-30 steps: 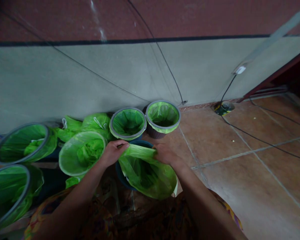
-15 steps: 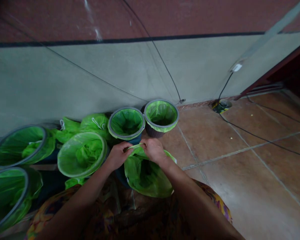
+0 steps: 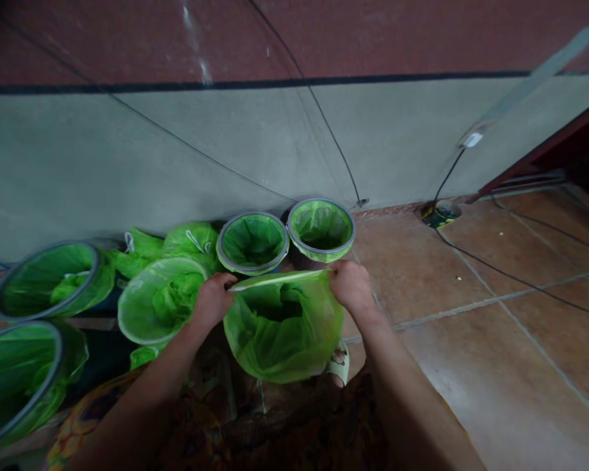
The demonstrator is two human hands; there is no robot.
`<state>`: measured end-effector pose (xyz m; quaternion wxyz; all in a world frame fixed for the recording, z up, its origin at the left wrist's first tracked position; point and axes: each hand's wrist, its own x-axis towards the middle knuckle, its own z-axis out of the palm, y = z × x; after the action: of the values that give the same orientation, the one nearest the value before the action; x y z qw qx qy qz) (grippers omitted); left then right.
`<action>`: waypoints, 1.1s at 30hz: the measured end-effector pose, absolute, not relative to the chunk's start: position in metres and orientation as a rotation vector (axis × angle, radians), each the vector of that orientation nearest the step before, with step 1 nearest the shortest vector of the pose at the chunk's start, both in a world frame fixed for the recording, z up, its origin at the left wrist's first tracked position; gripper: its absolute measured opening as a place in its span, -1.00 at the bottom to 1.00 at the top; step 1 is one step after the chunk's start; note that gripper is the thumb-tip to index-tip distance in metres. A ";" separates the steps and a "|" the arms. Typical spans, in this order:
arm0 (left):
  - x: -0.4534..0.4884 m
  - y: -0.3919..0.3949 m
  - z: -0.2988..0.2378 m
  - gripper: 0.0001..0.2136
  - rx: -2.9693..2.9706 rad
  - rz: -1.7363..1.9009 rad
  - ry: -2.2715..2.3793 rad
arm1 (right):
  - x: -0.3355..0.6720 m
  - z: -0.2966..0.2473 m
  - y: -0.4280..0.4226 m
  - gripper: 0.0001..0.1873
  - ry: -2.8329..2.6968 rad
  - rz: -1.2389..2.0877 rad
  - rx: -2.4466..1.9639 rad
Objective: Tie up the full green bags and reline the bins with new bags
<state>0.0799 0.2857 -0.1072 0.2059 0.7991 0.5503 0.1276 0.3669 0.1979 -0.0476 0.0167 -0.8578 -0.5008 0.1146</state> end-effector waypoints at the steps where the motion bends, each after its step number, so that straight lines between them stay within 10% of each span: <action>1: 0.078 0.287 -0.106 -0.76 2.225 0.326 1.554 | 0.374 -0.048 0.196 -0.70 -1.540 0.362 -2.733; 18: 0.074 0.280 -0.115 -0.78 2.401 -0.293 1.524 | 0.383 -0.078 0.193 -0.76 -1.852 0.696 -2.643; 29: 0.101 0.269 -0.098 -0.80 2.555 0.348 0.892 | 0.324 -0.094 0.202 -0.25 -2.000 0.697 -1.883; 33: 0.106 0.261 -0.097 -0.78 2.547 0.426 0.800 | 0.298 -0.095 0.207 -0.50 -2.097 0.724 -1.716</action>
<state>0.1064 0.2608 -0.0970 0.2176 0.9196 0.2887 0.1537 0.2980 0.2071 -0.0948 0.1676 -0.6032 -0.7371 0.2544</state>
